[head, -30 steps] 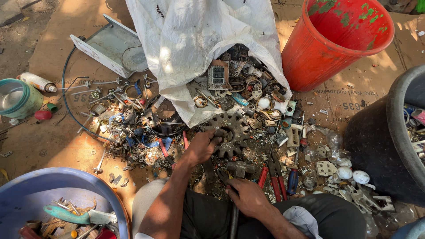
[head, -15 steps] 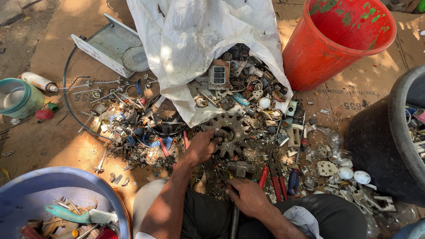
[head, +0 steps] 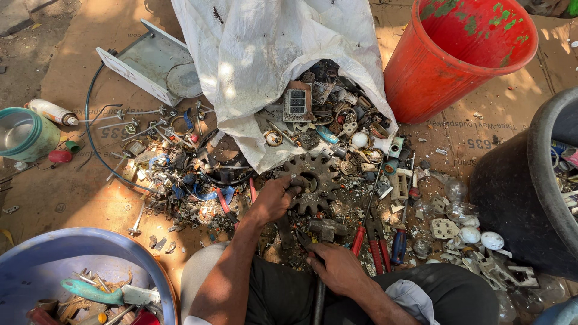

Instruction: The person sits on the ground and uses a hammer to repeatedly strike a large metal gear, attempting to break it apart. They also use pliers to pull at the gear and other small metal pieces scattered around the workspace.

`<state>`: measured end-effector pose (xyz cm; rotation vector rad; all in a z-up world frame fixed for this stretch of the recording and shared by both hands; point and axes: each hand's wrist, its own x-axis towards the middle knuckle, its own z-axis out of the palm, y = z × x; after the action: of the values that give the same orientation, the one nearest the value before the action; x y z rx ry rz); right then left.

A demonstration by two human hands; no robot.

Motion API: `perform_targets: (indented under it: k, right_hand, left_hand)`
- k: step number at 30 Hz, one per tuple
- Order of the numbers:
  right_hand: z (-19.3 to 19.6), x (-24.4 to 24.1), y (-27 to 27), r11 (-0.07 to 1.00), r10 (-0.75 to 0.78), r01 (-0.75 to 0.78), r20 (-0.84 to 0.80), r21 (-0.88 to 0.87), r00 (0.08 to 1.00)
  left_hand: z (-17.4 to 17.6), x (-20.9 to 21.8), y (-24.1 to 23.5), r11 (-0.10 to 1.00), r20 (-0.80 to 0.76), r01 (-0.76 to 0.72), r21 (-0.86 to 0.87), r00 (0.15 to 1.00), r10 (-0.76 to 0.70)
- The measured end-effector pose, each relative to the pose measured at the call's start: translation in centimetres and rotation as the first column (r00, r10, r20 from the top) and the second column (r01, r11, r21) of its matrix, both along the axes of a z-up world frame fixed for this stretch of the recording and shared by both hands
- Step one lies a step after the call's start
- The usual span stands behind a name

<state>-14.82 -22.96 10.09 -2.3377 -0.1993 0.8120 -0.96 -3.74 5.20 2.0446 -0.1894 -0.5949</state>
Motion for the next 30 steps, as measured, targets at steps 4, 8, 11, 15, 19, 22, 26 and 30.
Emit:
perform_targets:
  k: [4, 8, 11, 15, 19, 22, 26, 30]
  right_hand:
    - [0.1, 0.1, 0.1, 1.000, -0.006, 0.006, -0.001, 0.002, 1.000]
    - [0.2, 0.1, 0.1, 1.000, 0.002, -0.002, -0.017, -0.001, 1.000]
    - [0.3, 0.2, 0.1, 1.000, 0.005, -0.005, -0.021, -0.003, 1.000]
    - [0.3, 0.2, 0.1, 1.000, 0.002, -0.002, -0.024, -0.022, 1.000]
    - [0.0, 0.0, -0.1, 1.000, -0.006, 0.005, 0.034, 0.015, 0.999]
    - [-0.5, 0.0, -0.3, 1.000, -0.024, 0.024, 0.047, 0.005, 0.999]
    - [-1.4, 0.2, -0.6, 0.995, -0.100, 0.102, 0.120, -0.010, 0.988]
    - [-2.3, -0.3, -0.7, 0.982, -0.129, 0.129, 0.012, -0.137, 0.992]
  left_hand:
    - [0.1, -0.1, 0.2, 1.000, 0.055, 0.011, -0.020, 0.998, -0.010]
    - [0.0, -0.1, 0.2, 1.000, -0.025, 0.018, 0.024, 1.000, -0.017]
    - [-0.2, -0.1, 0.2, 1.000, 0.028, 0.022, -0.015, 0.999, -0.022]
    - [0.2, 0.0, 0.1, 1.000, 0.045, 0.031, 0.000, 0.998, -0.031]
    - [0.7, -0.1, -0.1, 0.993, -0.013, 0.051, 0.108, 0.999, -0.050]
    - [0.8, -0.1, -0.1, 0.981, -0.075, 0.055, 0.186, 0.996, -0.042]
    - [0.2, -0.2, 0.1, 0.982, 0.099, 0.074, 0.176, 0.991, -0.093]
    - [-0.2, -0.5, 0.2, 0.992, 0.156, 0.073, 0.105, 0.984, -0.089]
